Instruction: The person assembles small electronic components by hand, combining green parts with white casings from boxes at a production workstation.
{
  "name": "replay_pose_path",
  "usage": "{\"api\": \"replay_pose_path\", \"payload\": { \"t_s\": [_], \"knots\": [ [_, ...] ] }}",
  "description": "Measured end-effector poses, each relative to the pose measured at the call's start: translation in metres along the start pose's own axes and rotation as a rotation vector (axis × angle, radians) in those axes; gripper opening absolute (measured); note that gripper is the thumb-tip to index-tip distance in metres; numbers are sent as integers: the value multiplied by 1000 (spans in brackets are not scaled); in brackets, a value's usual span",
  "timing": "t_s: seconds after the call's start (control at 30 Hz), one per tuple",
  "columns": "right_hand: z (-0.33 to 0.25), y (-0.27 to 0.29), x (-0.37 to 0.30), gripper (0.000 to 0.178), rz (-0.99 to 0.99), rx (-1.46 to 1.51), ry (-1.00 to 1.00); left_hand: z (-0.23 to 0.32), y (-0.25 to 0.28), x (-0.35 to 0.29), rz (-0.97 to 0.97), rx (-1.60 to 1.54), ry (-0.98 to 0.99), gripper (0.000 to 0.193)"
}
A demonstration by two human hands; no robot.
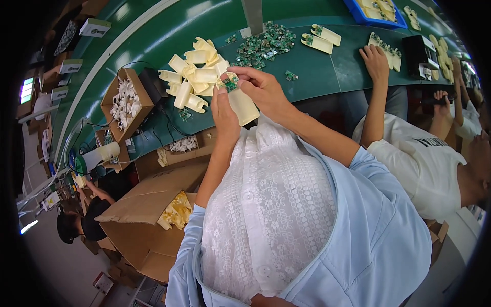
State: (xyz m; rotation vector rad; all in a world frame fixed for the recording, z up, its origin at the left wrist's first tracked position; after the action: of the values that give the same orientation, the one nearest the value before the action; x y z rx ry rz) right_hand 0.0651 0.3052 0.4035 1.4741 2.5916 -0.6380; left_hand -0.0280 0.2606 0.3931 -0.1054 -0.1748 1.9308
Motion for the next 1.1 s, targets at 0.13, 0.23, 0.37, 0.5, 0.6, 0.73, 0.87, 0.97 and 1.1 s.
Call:
{"api": "replay_pose_path", "payload": {
  "t_s": [0.13,0.23,0.37,0.5,0.6,0.73,0.87,0.97,1.1],
  "knots": [
    [5,0,0,31,-7,50,-27,-8,0,-3,-7,-17,14,41],
    [7,-1,-1,34,-26,35,-54,-8,-2,-4,-9,-80,51,41],
    [7,1,-1,34,-5,51,-53,-9,-6,-3,-2,-163,85,40],
    [-5,3,-2,31,46,-71,69,-6,-5,-1,10,-107,47,42],
    [-9,-6,-5,32,-4,-13,44,-4,-4,1,9,-80,16,46],
    [-10,-7,-4,33,-21,0,71,-4,-4,2,27,-88,-19,48],
    [-6,-3,-3,32,32,-57,146,-4,-2,0,74,-109,6,45],
    [-12,-3,-5,33,54,-212,219,-1,-2,-1,91,-60,-14,46],
    [-16,-9,-6,34,26,-203,248,-7,-1,-2,105,-140,33,46]
  ]
}}
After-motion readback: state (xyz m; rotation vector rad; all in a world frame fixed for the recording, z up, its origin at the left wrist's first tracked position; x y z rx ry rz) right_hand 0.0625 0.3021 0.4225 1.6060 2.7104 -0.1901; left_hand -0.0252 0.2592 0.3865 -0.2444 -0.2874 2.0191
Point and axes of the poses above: each hand's wrist, its own x-axis towards the middle knuckle, its own y-axis out of the back of the hand, z = x × y, the point moved 10 cm from there along x, towards the middle knuckle, and after that the axes turned 8 degrees about -y, right-handed, at the moved point
